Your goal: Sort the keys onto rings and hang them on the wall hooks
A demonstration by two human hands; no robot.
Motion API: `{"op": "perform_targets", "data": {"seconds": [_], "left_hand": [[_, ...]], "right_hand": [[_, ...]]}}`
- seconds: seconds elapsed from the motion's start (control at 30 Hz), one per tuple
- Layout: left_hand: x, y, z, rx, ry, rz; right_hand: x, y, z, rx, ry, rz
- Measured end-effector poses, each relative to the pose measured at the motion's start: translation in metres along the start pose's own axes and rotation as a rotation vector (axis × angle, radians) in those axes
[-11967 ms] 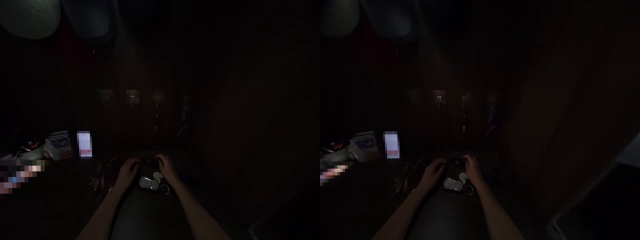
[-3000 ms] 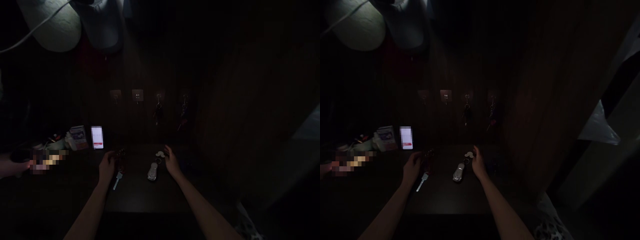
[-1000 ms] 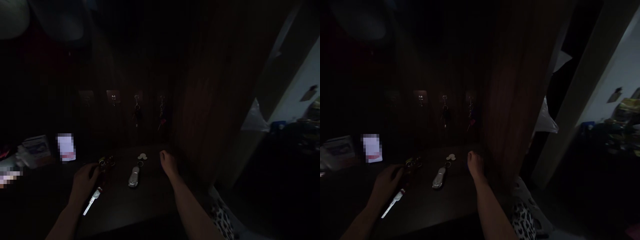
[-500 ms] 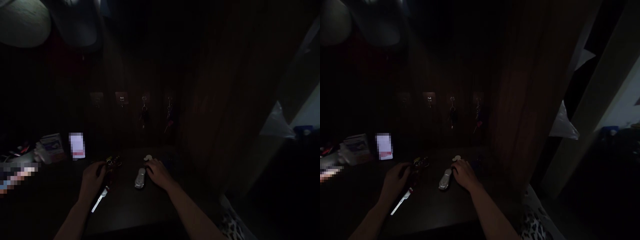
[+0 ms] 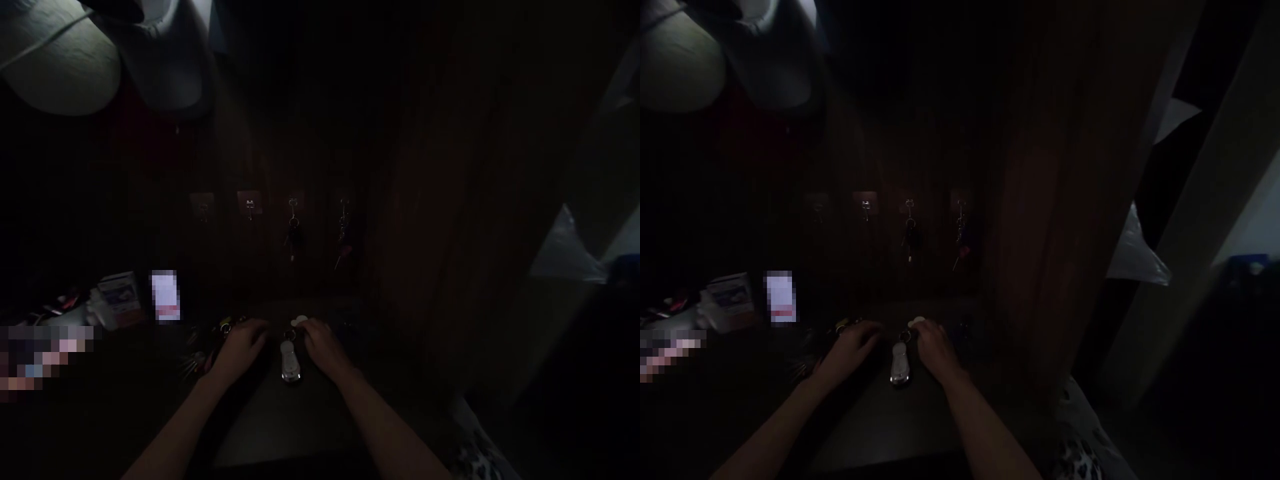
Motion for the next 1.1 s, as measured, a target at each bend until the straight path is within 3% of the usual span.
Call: {"op": "perform_targets", "data": {"seconds": [0.2, 0.43, 0.57, 0.8, 1.1], "left_hand": [[-0.011, -0.029, 0.026, 0.131, 0.003, -0.061], [-0.014, -0.045, 0.038, 0.262, -0.029, -0.021], [-0.009, -0.047, 0.043, 0.352, 0.098, 0.131], [0.001, -0.05, 0.045, 0.354, 0.304, 0.17], [0.008, -0.048, 0.054, 0.203, 0.291, -0.042]], "right_hand": [[-0.012, -0.006, 0.002, -0.01, -0.061, -0.141], [-0.014, -0.008, 0.004, -0.037, -0.101, -0.214], [-0.013, -0.006, 0.003, -0.067, -0.102, -0.234], [-0.015, -0.005, 0.003, -0.084, -0.127, -0.29], [-0.017, -0.004, 0.006, -0.142, -0.134, -0.211]]}}
Point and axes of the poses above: each hand's wrist, its own z-axis towards the middle knuckle, its own y-axis out of the back of the hand, x = y × z, the point moved 6 cm from there along z, towards the middle knuckle, and after that the axes turned 11 degrees about -y, right-handed, at the moved point
